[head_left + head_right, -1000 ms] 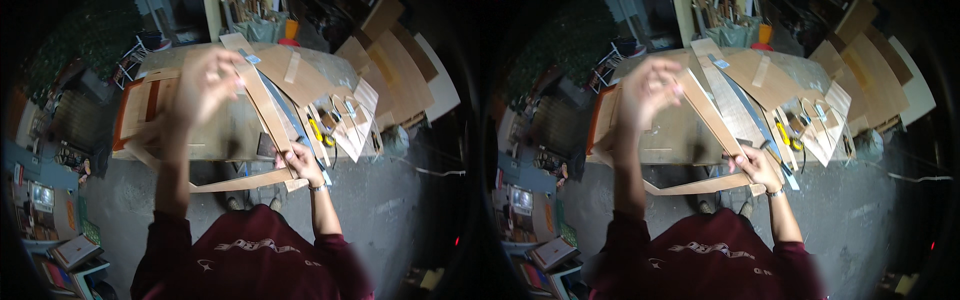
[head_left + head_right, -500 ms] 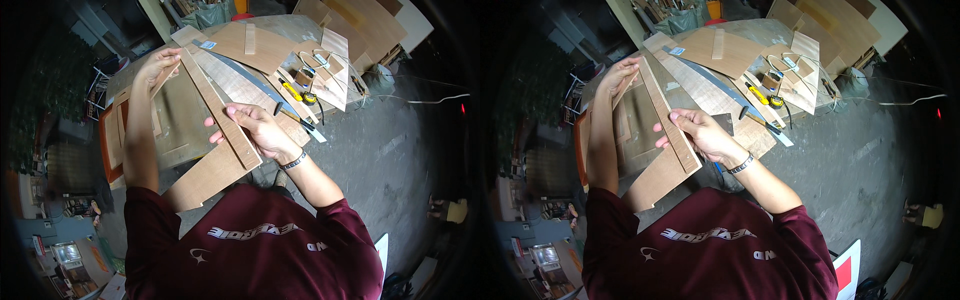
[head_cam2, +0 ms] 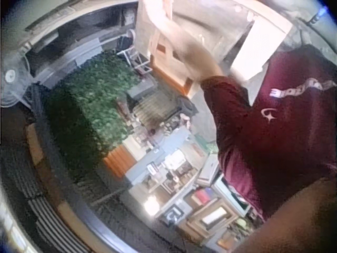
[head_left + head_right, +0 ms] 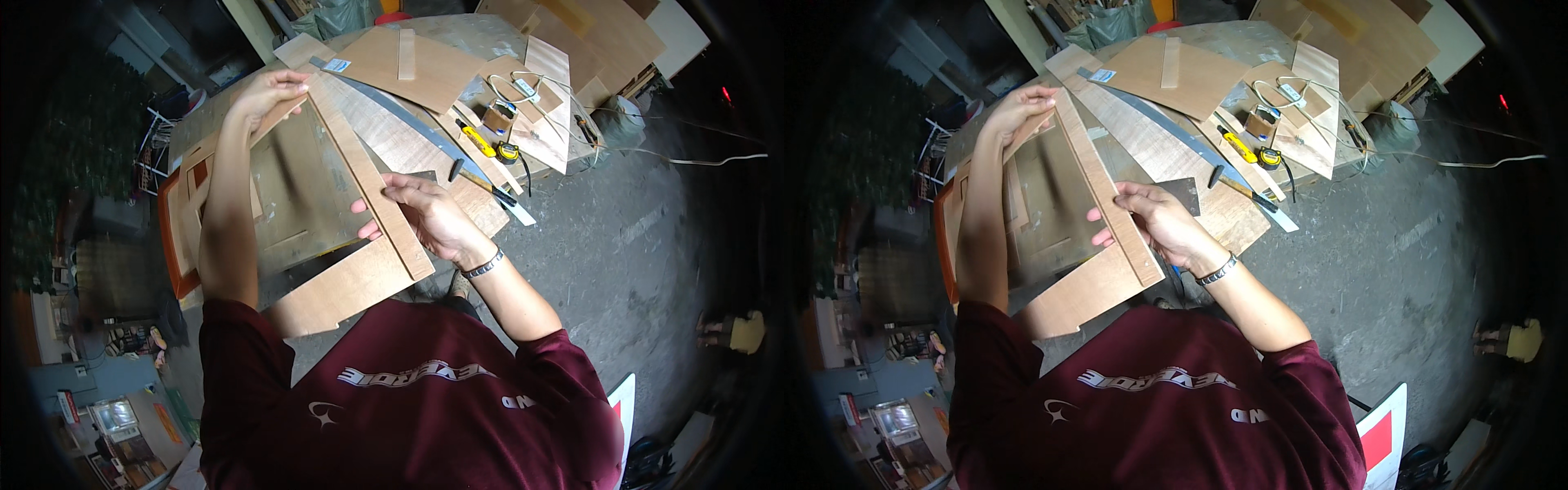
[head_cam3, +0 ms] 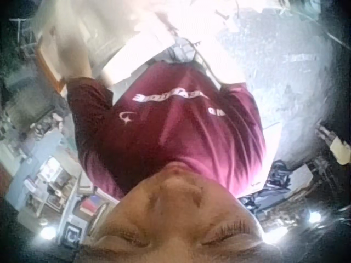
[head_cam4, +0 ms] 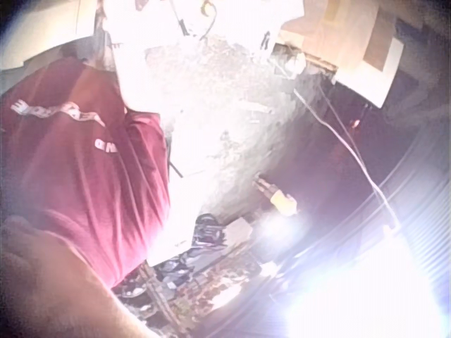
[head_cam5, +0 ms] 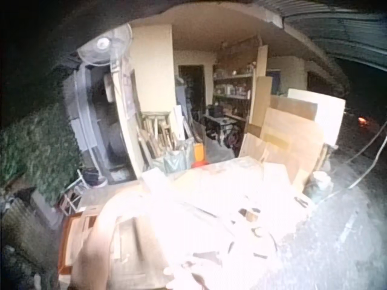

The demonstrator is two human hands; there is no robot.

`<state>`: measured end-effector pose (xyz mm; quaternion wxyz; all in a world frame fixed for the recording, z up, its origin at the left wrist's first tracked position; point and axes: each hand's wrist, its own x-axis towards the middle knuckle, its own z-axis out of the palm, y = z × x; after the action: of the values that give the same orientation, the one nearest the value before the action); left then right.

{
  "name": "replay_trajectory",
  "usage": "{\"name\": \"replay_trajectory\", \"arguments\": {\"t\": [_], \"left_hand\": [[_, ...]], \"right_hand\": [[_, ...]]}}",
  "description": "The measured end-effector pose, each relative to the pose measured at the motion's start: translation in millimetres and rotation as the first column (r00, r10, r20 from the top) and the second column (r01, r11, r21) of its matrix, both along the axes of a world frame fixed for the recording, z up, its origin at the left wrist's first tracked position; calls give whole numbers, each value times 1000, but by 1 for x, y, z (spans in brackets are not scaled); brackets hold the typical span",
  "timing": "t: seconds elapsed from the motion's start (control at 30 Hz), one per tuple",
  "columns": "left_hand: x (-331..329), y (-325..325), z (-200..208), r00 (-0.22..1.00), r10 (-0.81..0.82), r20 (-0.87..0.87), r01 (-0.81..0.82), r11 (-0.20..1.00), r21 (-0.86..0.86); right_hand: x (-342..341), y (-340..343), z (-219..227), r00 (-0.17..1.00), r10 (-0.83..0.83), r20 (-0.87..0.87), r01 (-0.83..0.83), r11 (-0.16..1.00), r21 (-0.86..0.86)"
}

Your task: The person assembles a rectangular wooden frame by joining four pieces at the corners. They use a hammer to tap the joints and a sanding block to smooth the edges. The person repeatedly inspects the frame and adjusts the joints for alignment.

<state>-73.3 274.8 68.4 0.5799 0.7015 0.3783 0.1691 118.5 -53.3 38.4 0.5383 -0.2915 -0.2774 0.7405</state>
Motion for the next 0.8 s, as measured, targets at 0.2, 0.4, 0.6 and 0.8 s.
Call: {"name": "replay_trajectory", "arguments": {"t": [0.2,0.4,0.6,0.8], "left_hand": [[23,-7,18,987,-95,-134,110,988,111],[41,-37,28,986,-152,-65,163,960,230],[29,-125,83,983,70,171,-184,425,886],[16,-236,80,813,335,477,-582,443,682]], "right_hand": [[-20,6,-40,999,-18,50,23,996,-88],[-42,-3,-58,980,-199,-12,199,980,19],[-100,6,-45,921,-389,31,362,880,309],[-153,17,-29,818,-557,146,408,740,536]]}}
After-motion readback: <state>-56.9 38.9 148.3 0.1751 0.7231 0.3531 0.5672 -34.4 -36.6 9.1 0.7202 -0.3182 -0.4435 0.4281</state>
